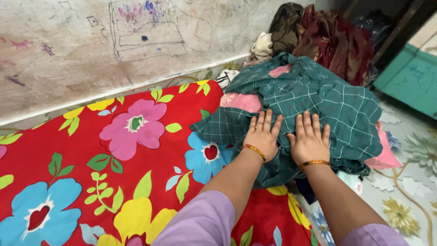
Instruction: The person folds a white garment and a green checkered shirt on a floral bedsheet. The person smooths and folds each item neatly, placing the folded white garment aside before folding the green shirt.
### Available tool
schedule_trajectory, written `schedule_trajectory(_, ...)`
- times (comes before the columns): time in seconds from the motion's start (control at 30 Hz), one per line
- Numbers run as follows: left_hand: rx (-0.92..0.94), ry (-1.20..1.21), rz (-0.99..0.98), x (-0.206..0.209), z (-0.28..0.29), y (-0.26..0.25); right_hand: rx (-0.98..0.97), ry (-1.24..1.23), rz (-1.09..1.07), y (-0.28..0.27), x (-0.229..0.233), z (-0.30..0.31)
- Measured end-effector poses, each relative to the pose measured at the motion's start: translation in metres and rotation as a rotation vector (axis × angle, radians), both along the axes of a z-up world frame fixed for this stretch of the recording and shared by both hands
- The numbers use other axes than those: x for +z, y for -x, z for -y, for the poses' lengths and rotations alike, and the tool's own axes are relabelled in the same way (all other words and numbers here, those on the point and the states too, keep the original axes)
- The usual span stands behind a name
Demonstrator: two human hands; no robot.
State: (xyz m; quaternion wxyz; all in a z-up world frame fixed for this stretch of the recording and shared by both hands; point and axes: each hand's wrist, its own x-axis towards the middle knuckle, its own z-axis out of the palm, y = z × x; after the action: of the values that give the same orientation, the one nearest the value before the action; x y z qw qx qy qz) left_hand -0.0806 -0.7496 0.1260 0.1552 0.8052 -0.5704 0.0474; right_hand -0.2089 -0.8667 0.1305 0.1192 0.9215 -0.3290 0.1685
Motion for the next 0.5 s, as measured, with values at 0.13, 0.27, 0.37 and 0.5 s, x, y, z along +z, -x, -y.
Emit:
schedule_trajectory(0.13, 0.009, 0.001, -0.009, 0.003, -0.003, 0.001, 0.008, -0.009, 0.004, 0.002, -0.002, -0.001)
schedule_trajectory(0.27, 0.013, -0.073, -0.059, 0.014, -0.007, 0.000, 0.011, -0.007, 0.021, 0.002, -0.003, -0.001)
schedule_trajectory(0.37, 0.044, -0.144, -0.046, 0.021, -0.011, 0.003, 0.044, -0.005, 0.118, 0.005, -0.005, -0.002)
schedule_trajectory(0.5, 0.016, -0.171, -0.111, 0.026, -0.011, 0.003, 0.029, -0.033, 0.161, 0.006, -0.010, -0.001)
